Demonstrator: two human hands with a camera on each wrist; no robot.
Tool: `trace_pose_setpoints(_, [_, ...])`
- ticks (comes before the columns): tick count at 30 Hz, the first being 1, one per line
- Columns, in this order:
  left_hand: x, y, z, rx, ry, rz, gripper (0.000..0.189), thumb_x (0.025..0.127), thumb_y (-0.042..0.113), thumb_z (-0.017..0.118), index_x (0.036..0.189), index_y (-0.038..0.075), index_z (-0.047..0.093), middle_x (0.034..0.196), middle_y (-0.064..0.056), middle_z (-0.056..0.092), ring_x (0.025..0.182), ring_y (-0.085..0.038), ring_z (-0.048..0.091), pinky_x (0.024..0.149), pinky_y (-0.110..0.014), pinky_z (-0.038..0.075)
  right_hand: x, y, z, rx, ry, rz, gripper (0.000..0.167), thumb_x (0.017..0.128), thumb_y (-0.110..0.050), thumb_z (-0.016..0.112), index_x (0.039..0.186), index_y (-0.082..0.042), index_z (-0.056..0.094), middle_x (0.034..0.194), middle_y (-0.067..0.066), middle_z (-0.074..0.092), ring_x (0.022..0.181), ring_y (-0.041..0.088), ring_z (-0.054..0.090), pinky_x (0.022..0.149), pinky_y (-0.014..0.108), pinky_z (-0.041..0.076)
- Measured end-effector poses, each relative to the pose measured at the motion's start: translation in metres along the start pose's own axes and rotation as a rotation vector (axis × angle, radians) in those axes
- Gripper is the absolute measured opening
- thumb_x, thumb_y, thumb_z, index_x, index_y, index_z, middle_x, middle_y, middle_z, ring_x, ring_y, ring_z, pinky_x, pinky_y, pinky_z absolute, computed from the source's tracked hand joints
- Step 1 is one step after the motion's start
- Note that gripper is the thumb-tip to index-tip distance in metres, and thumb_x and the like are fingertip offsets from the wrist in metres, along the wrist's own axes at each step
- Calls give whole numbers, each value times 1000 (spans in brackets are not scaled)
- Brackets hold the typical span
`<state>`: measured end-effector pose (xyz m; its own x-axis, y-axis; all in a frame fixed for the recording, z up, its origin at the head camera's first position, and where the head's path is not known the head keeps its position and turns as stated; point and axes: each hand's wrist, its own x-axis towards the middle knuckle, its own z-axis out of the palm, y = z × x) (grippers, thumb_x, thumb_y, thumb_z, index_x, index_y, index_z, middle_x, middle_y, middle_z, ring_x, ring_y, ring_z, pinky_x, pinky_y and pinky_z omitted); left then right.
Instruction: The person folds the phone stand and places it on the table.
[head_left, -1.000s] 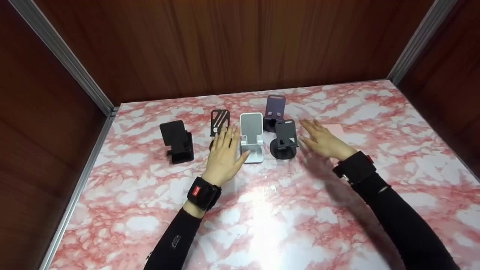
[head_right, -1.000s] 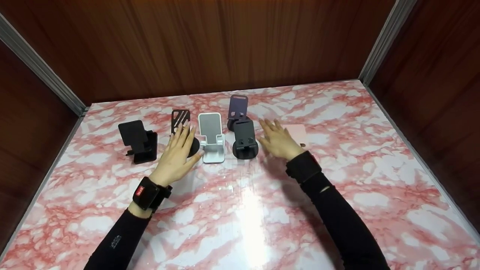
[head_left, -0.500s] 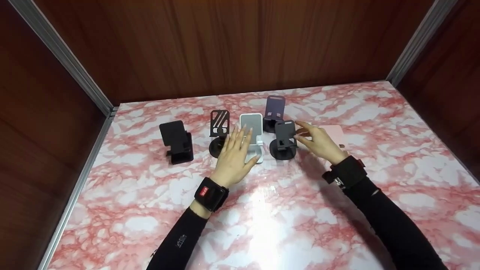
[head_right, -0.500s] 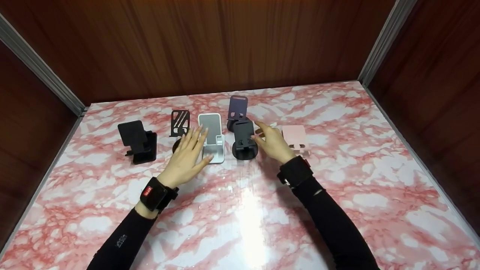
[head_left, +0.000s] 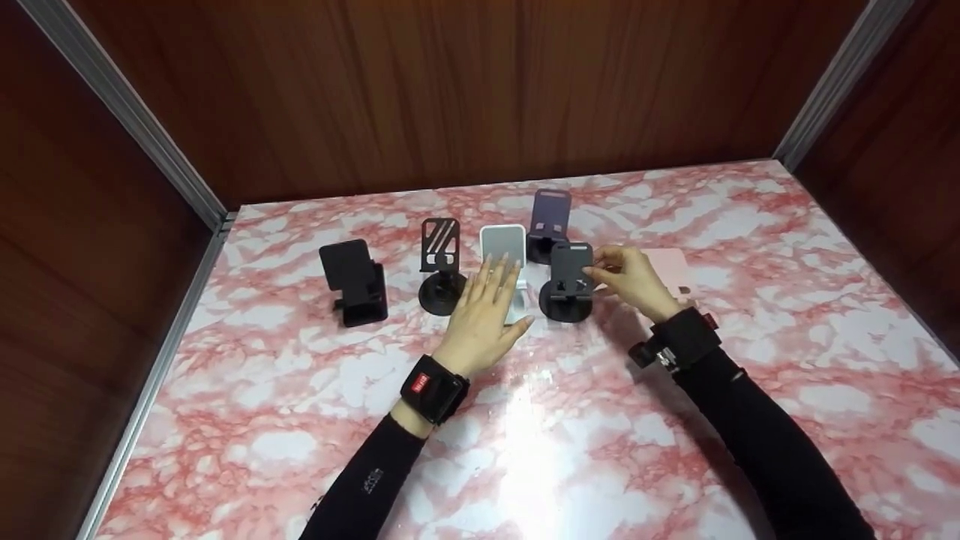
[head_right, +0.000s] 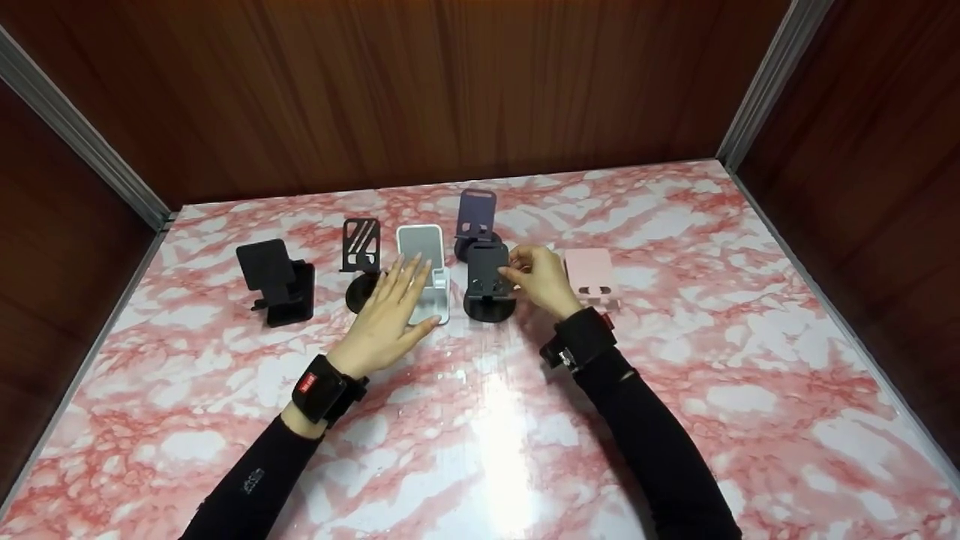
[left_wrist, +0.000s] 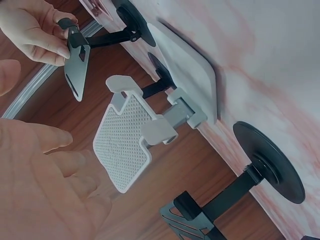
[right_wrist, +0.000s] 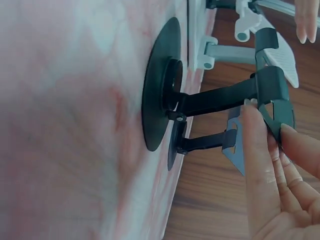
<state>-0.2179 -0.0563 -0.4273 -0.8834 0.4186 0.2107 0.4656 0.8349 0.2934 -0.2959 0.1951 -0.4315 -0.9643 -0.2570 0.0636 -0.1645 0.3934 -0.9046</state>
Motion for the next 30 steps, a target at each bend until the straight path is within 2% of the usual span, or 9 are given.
trace_pose_setpoints(3, [1, 2, 1, -3, 0, 6, 75, 94, 46, 45, 149, 11, 8, 157, -10, 4, 145, -29, -2, 120, -44, 4, -2, -1, -1, 92, -39, 24, 24, 88, -9, 61, 98, 11, 55, 80, 1, 63, 69, 7, 62, 69, 45, 57])
trace_pose_setpoints(7, [1, 3, 1, -2, -16, 6, 75, 94, 47, 42, 149, 11, 6, 157, -9, 3, 145, -28, -3, 120, -43, 2, -4, -1, -3, 213, -78, 61, 24, 89, -10, 60, 101, 10, 53, 80, -1, 63, 72, 8, 63, 68, 39, 59])
trace_pose_setpoints(12, [-1, 4, 4, -37, -30, 16, 74, 95, 48, 40, 149, 11, 6, 157, -9, 3, 145, -27, -3, 120, -43, 3, -7, 0, -5, 336, -97, 101, 9, 89, -8, 59, 92, -1, 54, 78, -2, 63, 71, 8, 62, 64, 32, 59])
trace_pose_setpoints(16, [0, 4, 6, -93, -5, 68, 72, 95, 46, 41, 149, 8, 9, 157, -11, 6, 145, -30, 2, 119, -47, 7, -10, -3, -8, 372, -98, 75, 8, 89, -6, 59, 83, -6, 53, 76, -2, 64, 69, 8, 63, 61, 30, 59])
trace_pose_setpoints(20, [4, 4, 7, -170, 12, 107, 71, 95, 42, 43, 149, 8, 11, 156, -13, 11, 144, -32, 9, 117, -51, 13, -14, -11, -13, 420, -108, 38, 7, 89, -5, 59, 87, 0, 54, 78, 0, 65, 69, 10, 63, 62, 31, 59])
trace_pose_setpoints(23, [6, 5, 6, -245, 1, 99, 71, 96, 42, 43, 149, 8, 11, 156, -13, 13, 143, -31, 13, 117, -49, 17, -18, -18, -15, 442, -112, 19, 10, 89, -6, 59, 91, 3, 55, 80, 1, 65, 70, 11, 63, 64, 31, 59])
trace_pose_setpoints(30, [12, 6, 4, -379, 4, 53, 65, 98, 41, 38, 149, 8, 13, 154, -14, 20, 142, -22, 20, 118, -36, 20, -24, -34, -15, 422, -109, -16, 11, 88, -8, 61, 94, -1, 57, 79, 1, 65, 69, 11, 63, 64, 29, 59])
